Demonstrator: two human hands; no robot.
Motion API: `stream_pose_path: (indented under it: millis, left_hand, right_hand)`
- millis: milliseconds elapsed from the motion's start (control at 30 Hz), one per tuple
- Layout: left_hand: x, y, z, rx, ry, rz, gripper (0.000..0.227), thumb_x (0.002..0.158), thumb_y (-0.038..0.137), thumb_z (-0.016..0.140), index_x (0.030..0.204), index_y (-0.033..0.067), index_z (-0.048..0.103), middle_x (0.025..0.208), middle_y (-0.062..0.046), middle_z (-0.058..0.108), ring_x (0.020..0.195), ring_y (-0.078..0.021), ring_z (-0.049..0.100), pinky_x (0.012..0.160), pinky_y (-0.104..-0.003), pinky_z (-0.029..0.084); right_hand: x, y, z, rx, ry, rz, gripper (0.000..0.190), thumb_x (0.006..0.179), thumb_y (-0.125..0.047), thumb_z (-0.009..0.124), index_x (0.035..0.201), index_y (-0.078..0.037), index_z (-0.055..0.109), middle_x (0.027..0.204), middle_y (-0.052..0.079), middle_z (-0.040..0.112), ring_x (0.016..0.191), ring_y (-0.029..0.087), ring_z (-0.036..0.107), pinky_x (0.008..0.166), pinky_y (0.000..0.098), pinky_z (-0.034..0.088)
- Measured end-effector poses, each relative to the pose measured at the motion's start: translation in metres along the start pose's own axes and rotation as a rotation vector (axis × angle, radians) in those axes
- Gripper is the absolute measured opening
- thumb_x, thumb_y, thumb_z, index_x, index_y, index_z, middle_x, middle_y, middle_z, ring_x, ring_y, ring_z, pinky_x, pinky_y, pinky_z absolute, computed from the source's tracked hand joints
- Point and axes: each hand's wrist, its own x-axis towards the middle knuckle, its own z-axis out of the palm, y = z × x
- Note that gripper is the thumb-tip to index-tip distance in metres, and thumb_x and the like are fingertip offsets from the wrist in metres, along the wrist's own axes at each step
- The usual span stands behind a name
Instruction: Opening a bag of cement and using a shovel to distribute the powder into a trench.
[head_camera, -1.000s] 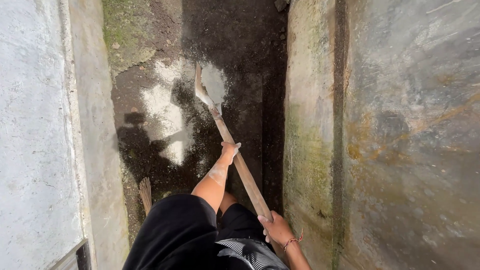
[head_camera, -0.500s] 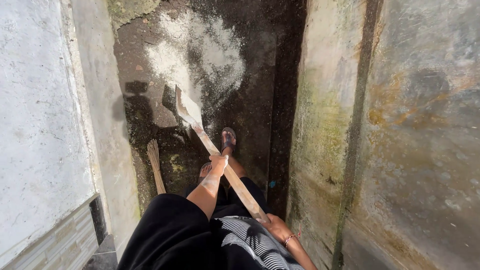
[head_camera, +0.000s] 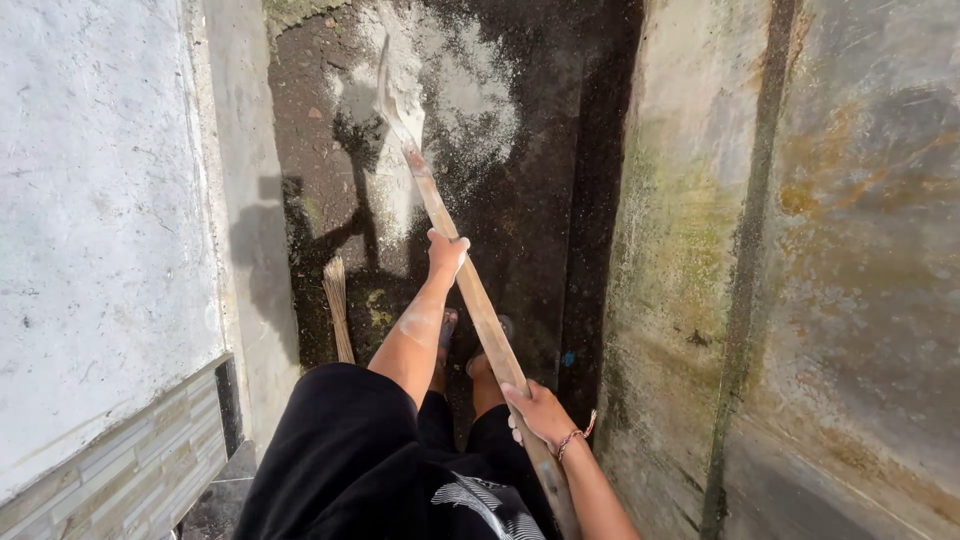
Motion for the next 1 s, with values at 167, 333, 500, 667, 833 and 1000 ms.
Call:
stream_pose_path:
  millis: [167, 333, 500, 667, 833, 1000]
  left_hand:
    - [-0.018, -0.097, 0.038, 0.137, -0.027, -0.236, 0.068, 0.090, 0.022, 0.064, 0.146, 0.0025, 0.030, 0.132, -0.023, 0.061, 0.110, -0.0377, 0.066, 0.084, -0.047, 0.055]
    - [-0.045, -0.194, 0.086, 0.200, -0.213, -0.397, 0.109, 0.084, 0.026, 0.077, 0.164, 0.0055, 0.006, 0.150, -0.014, 0.049, 0.123, -0.0322, 0.057, 0.087, -0.047, 0.047]
    - [-0.118, -0.228, 0.111, 0.331, -0.336, -0.589, 0.087, 0.089, 0.015, 0.068, 0.162, 0.0087, 0.020, 0.143, -0.017, 0.047, 0.124, -0.0366, 0.055, 0.093, -0.043, 0.042]
    - [-0.195, -0.303, 0.126, 0.562, -0.421, -0.418, 0.083, 0.076, 0.014, 0.075, 0.147, -0.0081, 0.039, 0.133, -0.032, 0.058, 0.123, -0.0518, 0.060, 0.096, -0.066, 0.051]
    - [-0.282, -0.405, 0.147, 0.558, -0.468, -0.586, 0.022, 0.078, 0.006, 0.056, 0.068, 0.0127, 0.038, 0.076, -0.006, 0.044, 0.071, -0.0267, 0.056, 0.067, -0.042, 0.046]
    - [-0.334, -0.502, 0.160, 0.509, -0.603, -0.722, 0.025, 0.090, 0.019, 0.067, 0.088, 0.0113, 0.044, 0.072, -0.005, 0.040, 0.067, -0.0269, 0.047, 0.063, -0.043, 0.046]
  right_hand:
    - [0.020, 0.095, 0.024, 0.285, -0.002, 0.136, 0.033, 0.104, -0.037, 0.061, 0.108, -0.005, 0.054, 0.064, 0.015, 0.056, 0.041, 0.023, 0.053, 0.039, 0.0340, 0.045]
    - [0.012, 0.217, 0.045, -0.208, 0.185, 0.180, 0.057, 0.085, -0.067, 0.059, 0.113, -0.019, 0.071, 0.103, 0.000, 0.079, 0.096, 0.016, 0.074, 0.082, 0.0301, 0.054]
    - [0.024, 0.377, 0.104, -0.152, 0.203, 0.275, 0.039, 0.097, -0.036, 0.058, 0.134, -0.025, 0.053, 0.121, 0.010, 0.073, 0.114, 0.029, 0.070, 0.099, 0.0366, 0.051]
    - [-0.050, 0.425, 0.190, 0.130, 0.171, 0.452, 0.052, 0.095, -0.048, 0.052, 0.144, -0.035, 0.046, 0.131, 0.007, 0.068, 0.122, 0.023, 0.068, 0.105, 0.0312, 0.050]
    - [-0.155, 0.441, 0.265, 0.240, 0.155, 0.647, 0.034, 0.102, -0.044, 0.047, 0.134, -0.036, 0.042, 0.118, 0.004, 0.067, 0.114, 0.025, 0.069, 0.102, 0.0387, 0.054]
    - [-0.185, 0.531, 0.404, 0.538, 0.328, 0.503, 0.035, 0.095, -0.021, 0.045, 0.130, -0.025, 0.042, 0.114, 0.013, 0.069, 0.106, 0.036, 0.070, 0.093, 0.0503, 0.054]
